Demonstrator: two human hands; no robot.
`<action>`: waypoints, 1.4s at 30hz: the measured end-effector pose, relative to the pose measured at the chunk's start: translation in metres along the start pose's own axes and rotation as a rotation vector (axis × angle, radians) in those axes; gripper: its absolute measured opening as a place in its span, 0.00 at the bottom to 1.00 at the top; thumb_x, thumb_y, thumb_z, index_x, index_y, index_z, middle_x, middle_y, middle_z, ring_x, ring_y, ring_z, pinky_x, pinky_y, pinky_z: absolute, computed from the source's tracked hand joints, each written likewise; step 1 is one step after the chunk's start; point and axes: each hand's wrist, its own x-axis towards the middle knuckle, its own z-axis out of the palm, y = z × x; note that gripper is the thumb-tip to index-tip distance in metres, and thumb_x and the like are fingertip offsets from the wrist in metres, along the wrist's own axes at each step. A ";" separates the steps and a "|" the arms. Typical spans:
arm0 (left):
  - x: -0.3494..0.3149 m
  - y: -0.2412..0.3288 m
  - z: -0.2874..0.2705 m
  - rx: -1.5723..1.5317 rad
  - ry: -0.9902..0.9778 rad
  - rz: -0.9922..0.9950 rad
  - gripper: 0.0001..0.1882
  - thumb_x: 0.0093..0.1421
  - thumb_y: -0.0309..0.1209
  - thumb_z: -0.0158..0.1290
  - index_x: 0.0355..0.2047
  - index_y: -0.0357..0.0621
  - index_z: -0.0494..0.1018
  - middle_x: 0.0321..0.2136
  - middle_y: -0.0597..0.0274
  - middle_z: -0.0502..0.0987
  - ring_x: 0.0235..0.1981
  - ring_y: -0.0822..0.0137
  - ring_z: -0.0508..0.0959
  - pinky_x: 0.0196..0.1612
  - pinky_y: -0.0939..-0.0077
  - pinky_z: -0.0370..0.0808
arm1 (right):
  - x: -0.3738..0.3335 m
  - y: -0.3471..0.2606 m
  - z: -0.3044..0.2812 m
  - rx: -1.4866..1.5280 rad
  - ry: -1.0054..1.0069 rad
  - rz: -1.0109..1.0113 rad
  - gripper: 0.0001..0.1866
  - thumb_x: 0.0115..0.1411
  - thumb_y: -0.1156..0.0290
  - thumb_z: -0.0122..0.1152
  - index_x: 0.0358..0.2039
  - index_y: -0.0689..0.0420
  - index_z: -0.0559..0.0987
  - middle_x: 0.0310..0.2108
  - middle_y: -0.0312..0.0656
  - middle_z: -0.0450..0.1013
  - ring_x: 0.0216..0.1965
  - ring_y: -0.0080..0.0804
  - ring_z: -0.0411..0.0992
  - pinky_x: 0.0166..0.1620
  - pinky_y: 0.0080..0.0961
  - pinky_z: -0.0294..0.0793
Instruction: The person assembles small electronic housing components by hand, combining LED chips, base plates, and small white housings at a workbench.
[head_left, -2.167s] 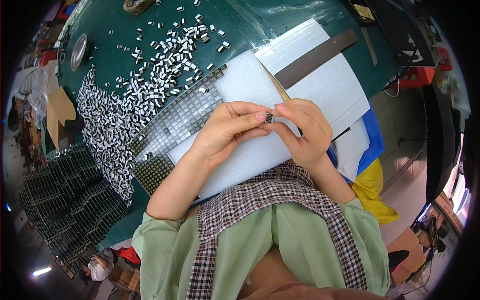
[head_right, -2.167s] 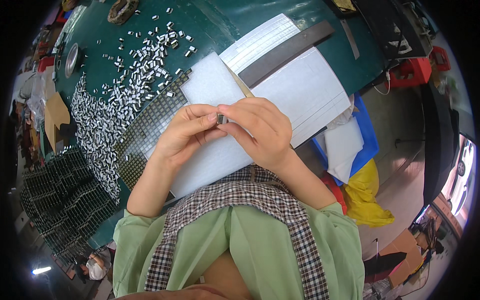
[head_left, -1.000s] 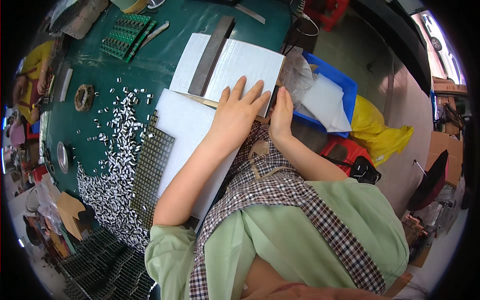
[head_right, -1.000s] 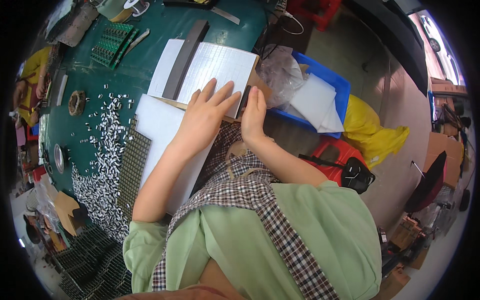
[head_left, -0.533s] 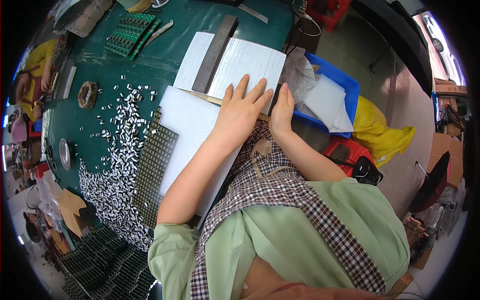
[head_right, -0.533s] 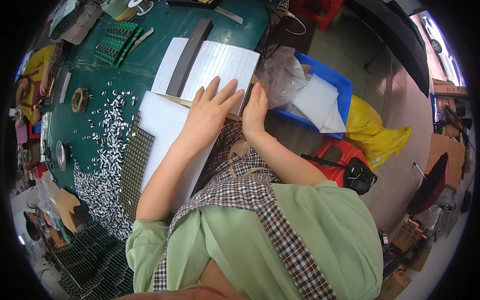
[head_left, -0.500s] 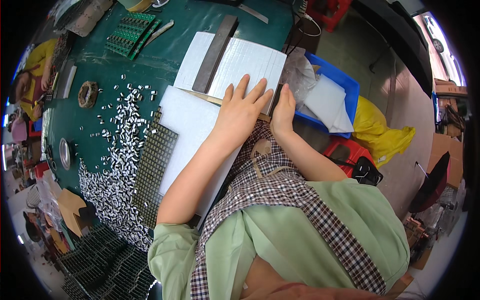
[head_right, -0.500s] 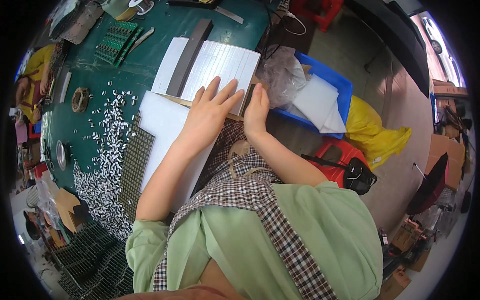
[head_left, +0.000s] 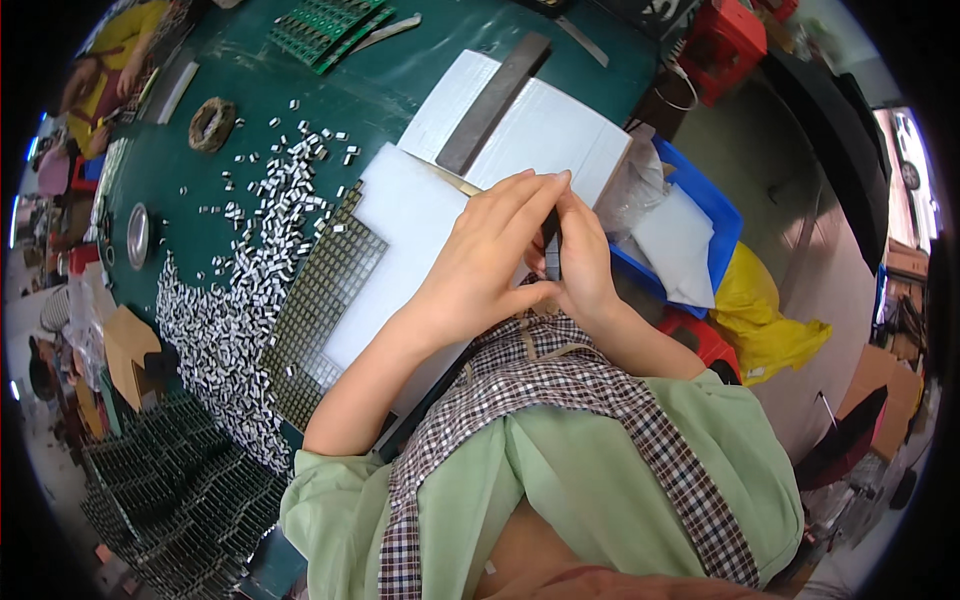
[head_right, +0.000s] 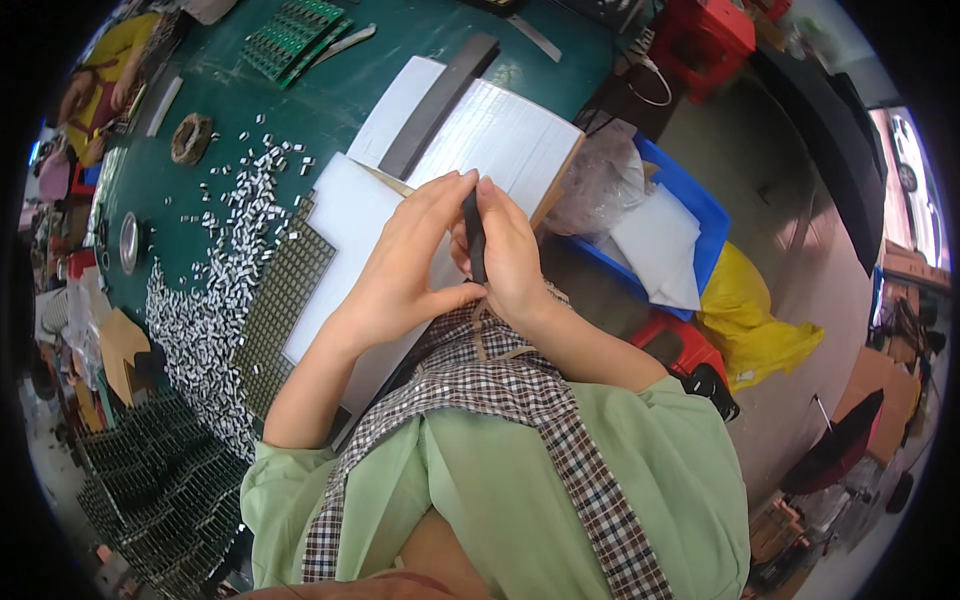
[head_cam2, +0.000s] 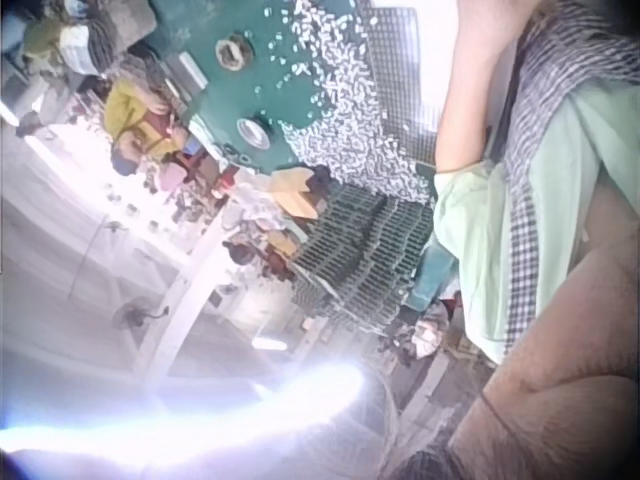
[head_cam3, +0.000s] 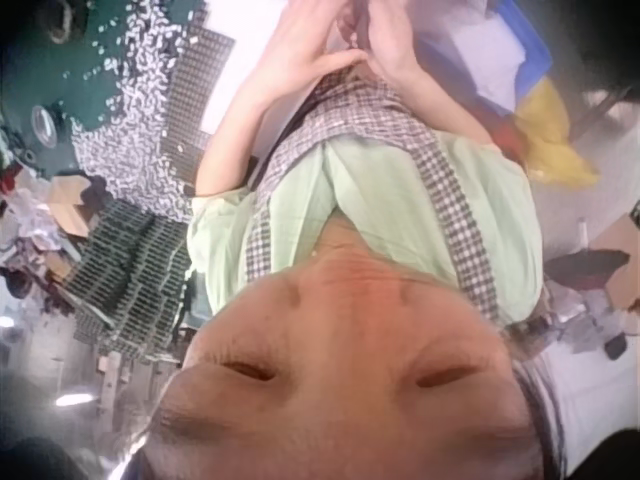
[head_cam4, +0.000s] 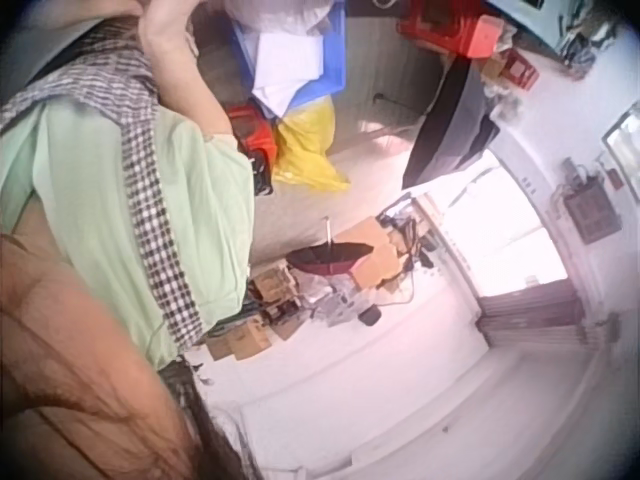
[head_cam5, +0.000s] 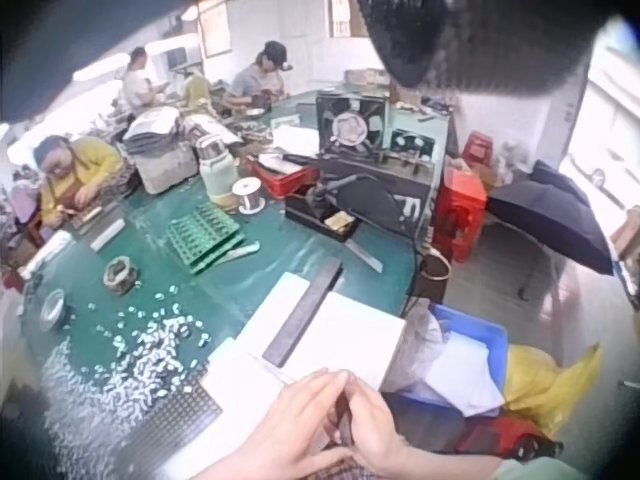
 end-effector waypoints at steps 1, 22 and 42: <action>-0.004 -0.001 -0.002 0.006 0.032 -0.007 0.50 0.38 0.30 0.66 0.61 0.39 0.53 0.58 0.46 0.58 0.60 0.48 0.58 0.60 0.60 0.57 | 0.002 0.002 0.002 -0.018 -0.033 0.021 0.21 0.68 0.54 0.35 0.32 0.58 0.69 0.17 0.33 0.61 0.16 0.19 0.59 0.18 0.16 0.59; -0.033 -0.016 0.000 0.229 0.366 -0.146 0.45 0.38 0.27 0.65 0.59 0.44 0.58 0.59 0.46 0.55 0.57 0.46 0.61 0.54 0.59 0.63 | 0.032 0.008 0.035 -0.057 -0.179 0.206 0.13 0.65 0.62 0.48 0.39 0.60 0.74 0.24 0.31 0.69 0.24 0.17 0.65 0.28 0.15 0.66; -0.048 -0.083 -0.025 1.164 0.320 -0.506 0.02 0.40 0.21 0.49 0.18 0.37 0.68 0.21 0.61 0.66 0.25 0.63 0.70 0.27 0.72 0.74 | 0.063 0.007 0.034 -0.214 -0.291 0.241 0.13 0.60 0.64 0.56 0.35 0.64 0.76 0.23 0.33 0.69 0.22 0.16 0.63 0.26 0.13 0.62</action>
